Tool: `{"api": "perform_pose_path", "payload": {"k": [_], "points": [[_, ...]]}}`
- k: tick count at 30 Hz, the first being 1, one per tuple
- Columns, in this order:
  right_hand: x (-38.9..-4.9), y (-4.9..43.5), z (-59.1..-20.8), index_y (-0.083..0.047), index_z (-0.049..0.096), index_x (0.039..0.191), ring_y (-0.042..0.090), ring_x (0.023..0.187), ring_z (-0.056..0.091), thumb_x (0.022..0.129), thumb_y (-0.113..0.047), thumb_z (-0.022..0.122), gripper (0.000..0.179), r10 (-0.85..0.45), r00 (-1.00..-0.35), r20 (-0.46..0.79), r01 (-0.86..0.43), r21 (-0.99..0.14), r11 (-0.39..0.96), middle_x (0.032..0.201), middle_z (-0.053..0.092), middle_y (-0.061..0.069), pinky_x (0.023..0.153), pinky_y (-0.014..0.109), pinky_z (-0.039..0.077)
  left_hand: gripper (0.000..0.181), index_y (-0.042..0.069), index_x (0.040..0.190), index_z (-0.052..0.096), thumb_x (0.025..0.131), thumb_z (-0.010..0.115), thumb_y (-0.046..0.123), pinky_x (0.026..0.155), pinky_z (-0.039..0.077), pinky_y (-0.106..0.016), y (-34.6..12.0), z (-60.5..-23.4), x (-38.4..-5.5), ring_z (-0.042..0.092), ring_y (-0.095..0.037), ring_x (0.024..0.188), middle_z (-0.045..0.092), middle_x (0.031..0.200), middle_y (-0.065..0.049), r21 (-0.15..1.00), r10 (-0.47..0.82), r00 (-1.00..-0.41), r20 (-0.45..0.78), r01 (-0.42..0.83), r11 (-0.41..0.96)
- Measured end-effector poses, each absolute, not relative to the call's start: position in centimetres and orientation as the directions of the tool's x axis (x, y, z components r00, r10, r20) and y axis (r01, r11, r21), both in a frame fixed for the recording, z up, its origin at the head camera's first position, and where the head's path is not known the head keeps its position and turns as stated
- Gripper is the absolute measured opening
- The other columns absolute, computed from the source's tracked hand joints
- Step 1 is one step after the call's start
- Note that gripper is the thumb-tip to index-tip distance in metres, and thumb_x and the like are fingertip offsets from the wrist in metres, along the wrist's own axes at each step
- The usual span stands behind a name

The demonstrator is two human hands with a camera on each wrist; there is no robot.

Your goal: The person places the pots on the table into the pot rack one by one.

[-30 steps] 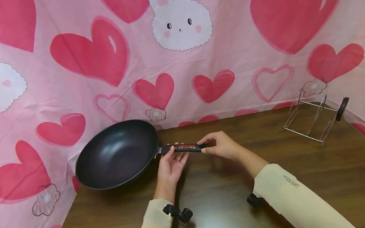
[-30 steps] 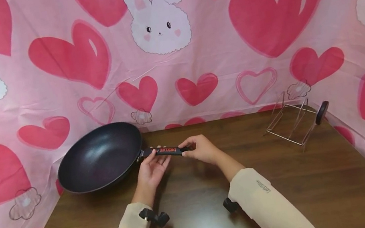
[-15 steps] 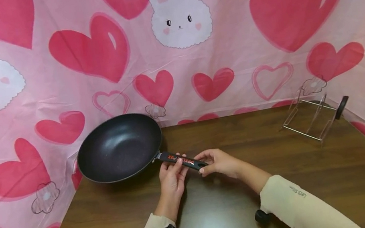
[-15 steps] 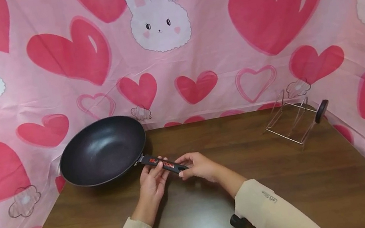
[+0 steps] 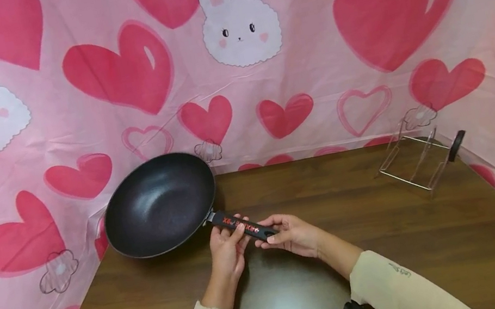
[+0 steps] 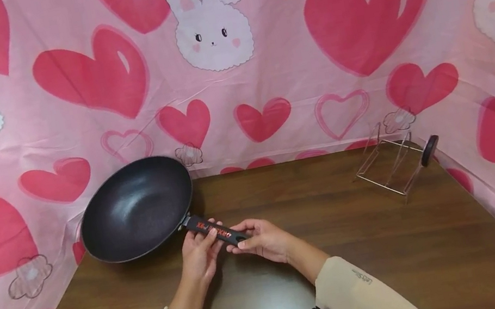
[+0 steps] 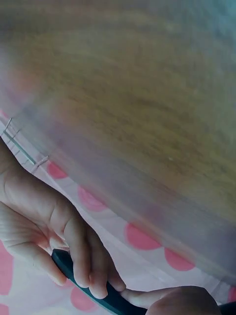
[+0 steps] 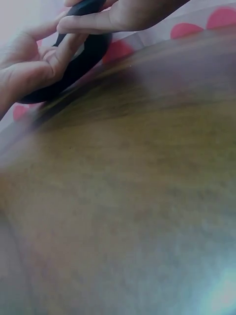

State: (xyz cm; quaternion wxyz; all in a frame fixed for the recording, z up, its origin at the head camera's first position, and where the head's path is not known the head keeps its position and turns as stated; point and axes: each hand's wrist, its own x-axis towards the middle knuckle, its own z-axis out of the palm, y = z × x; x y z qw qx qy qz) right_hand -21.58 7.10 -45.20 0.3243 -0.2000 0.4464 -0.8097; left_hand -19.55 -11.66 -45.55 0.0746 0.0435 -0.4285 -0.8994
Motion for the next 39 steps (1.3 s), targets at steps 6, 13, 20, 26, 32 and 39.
{"api": "perform_pose_path", "payload": {"k": [6,13,20,26,32,39], "points": [[-20.4,7.6,-45.7,0.001,0.054,0.117,0.026,0.104,0.066,0.09,0.016,0.056,0.031,-0.71,-0.702,0.049,0.329,-0.863,-0.385,0.134,0.049,0.019,0.095,0.039,0.049,0.056,-0.005,0.137,0.024,0.089,0.048,-0.021,0.078,0.057,-0.032,-11.5,-45.4,-18.3,0.066,-0.022,0.101,0.052,0.12,-0.019,0.81,-0.125,-0.992,0.013,0.084,-0.58],[-18.8,8.6,-45.9,0.002,0.052,0.119,0.031,0.106,0.065,0.09,0.014,0.055,0.031,-0.756,-0.652,0.056,0.329,-0.878,-0.348,0.129,0.052,0.02,0.096,0.044,0.048,0.053,0.002,0.129,0.029,0.087,0.051,-0.02,0.079,0.057,-0.034,-11.7,-45.2,-16.7,0.065,-0.018,0.101,0.054,0.116,-0.012,0.864,-0.009,-0.997,0.08,0.074,-0.498],[-18.0,9.6,-45.8,0.003,0.049,0.129,0.03,0.106,0.065,0.106,-0.003,0.03,0.031,-0.876,-0.47,0.108,0.454,-0.822,-0.345,0.124,0.06,0.021,0.093,0.043,0.051,0.056,0.008,0.131,0.034,0.086,0.059,-0.014,0.08,0.056,-0.036,-12.2,-44.0,-16.0,0.064,-0.022,0.103,0.052,0.116,-0.014,0.91,0.167,-0.958,0.233,0.154,-0.386],[-17.3,9.3,-46.3,0.0,0.049,0.136,0.026,0.111,0.062,0.108,-0.011,0.022,0.041,-0.929,-0.305,0.209,0.538,-0.767,-0.35,0.127,0.062,0.014,0.096,0.04,0.049,0.067,0.008,0.141,0.029,0.086,0.062,-0.012,0.093,0.05,-0.036,-12.2,-42.7,-15.9,0.064,-0.023,0.104,0.051,0.117,-0.012,0.915,0.343,-0.882,0.324,0.2,-0.351],[-16.5,9.6,-46.4,-0.004,0.051,0.136,0.017,0.102,0.06,0.107,-0.015,0.035,0.035,-0.92,-0.298,0.254,0.541,-0.75,-0.382,0.116,0.063,0.005,0.089,0.034,0.05,0.064,0.005,0.143,0.031,0.088,0.06,-0.011,0.095,0.049,-0.035,-11.6,-41.8,-15.9,0.066,-0.023,0.104,0.057,0.12,-0.011,0.918,0.459,-0.822,0.338,0.18,-0.354],[-16.0,9.9,-46.3,-0.004,0.053,0.134,0.017,0.098,0.06,0.106,-0.011,0.038,0.033,-0.885,-0.379,0.272,0.476,-0.763,-0.438,0.112,0.063,0.004,0.087,0.032,0.052,0.061,-0.006,0.144,0.036,0.089,0.062,-0.012,0.082,0.056,-0.034,-10.7,-41.0,-15.2,0.067,-0.034,0.102,0.057,0.13,-0.017,0.927,0.401,-0.866,0.299,0.164,-0.337]]}}
